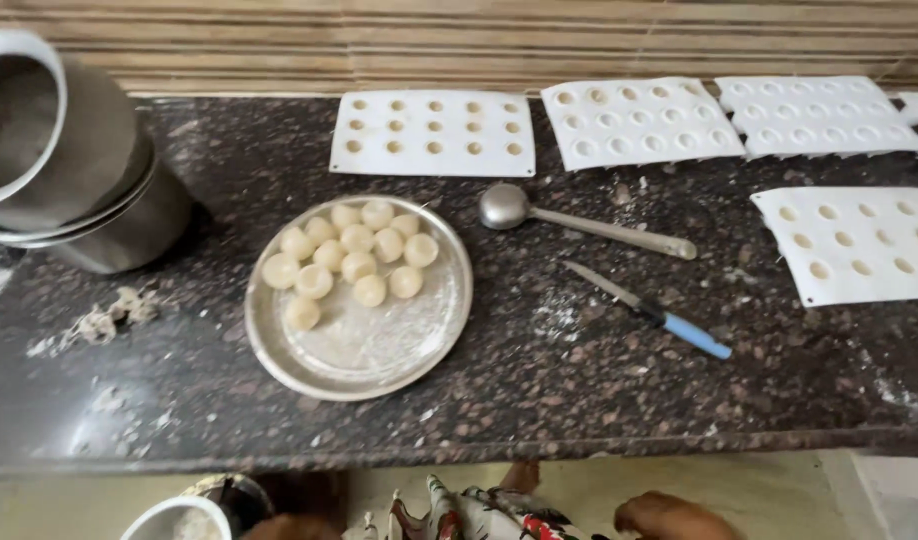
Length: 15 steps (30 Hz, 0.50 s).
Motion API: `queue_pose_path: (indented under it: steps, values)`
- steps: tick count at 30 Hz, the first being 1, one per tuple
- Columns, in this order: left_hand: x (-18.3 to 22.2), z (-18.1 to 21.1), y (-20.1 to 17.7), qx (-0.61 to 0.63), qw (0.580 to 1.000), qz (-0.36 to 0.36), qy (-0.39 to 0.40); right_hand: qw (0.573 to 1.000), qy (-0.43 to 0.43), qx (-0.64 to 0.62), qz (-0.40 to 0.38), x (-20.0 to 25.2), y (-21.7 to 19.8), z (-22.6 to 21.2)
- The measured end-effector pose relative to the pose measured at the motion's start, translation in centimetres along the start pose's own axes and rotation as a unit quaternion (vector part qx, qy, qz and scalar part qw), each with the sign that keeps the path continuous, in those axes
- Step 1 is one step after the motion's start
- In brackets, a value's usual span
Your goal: The recorder is shown using a knife to shape and cut small rounds of white dough on a kitchen counter.
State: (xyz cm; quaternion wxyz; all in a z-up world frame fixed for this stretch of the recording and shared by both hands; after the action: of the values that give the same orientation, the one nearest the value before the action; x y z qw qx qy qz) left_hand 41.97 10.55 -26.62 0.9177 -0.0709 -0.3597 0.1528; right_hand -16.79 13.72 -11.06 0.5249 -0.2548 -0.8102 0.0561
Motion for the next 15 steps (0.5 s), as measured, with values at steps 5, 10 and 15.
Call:
queue_pose_path:
  steps: [5, 10, 15]
  values:
    - [6.1, 40.9, -13.6, 0.134, 0.985, 0.046, -0.102, 0.995, -0.030, -0.097, 0.008, 11.5, -13.6, -9.5]
    - [1.0, 45.4, -19.2, -0.190, 0.824, 0.533, -0.018, 0.874, -0.002, 0.136, 0.466, 10.0, -22.9, -7.6]
    - [-1.7, 42.4, -21.6, -0.220, 0.767, 0.602, -0.043, 0.890, 0.041, 0.138, 0.433, 6.0, -23.7, -4.9]
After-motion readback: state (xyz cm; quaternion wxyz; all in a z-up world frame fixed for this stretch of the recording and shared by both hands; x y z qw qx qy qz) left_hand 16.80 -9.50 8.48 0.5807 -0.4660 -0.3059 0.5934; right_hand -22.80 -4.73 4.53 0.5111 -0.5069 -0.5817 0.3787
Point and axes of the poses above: each hand's wrist, its own x-axis away from the middle knuckle, its own y-axis out of the palm, z = x × y, the point moved 5 cm from there along -x, towards the middle knuckle, and after that the axes turned 13 degrees about -z, right-handed, at the moved point
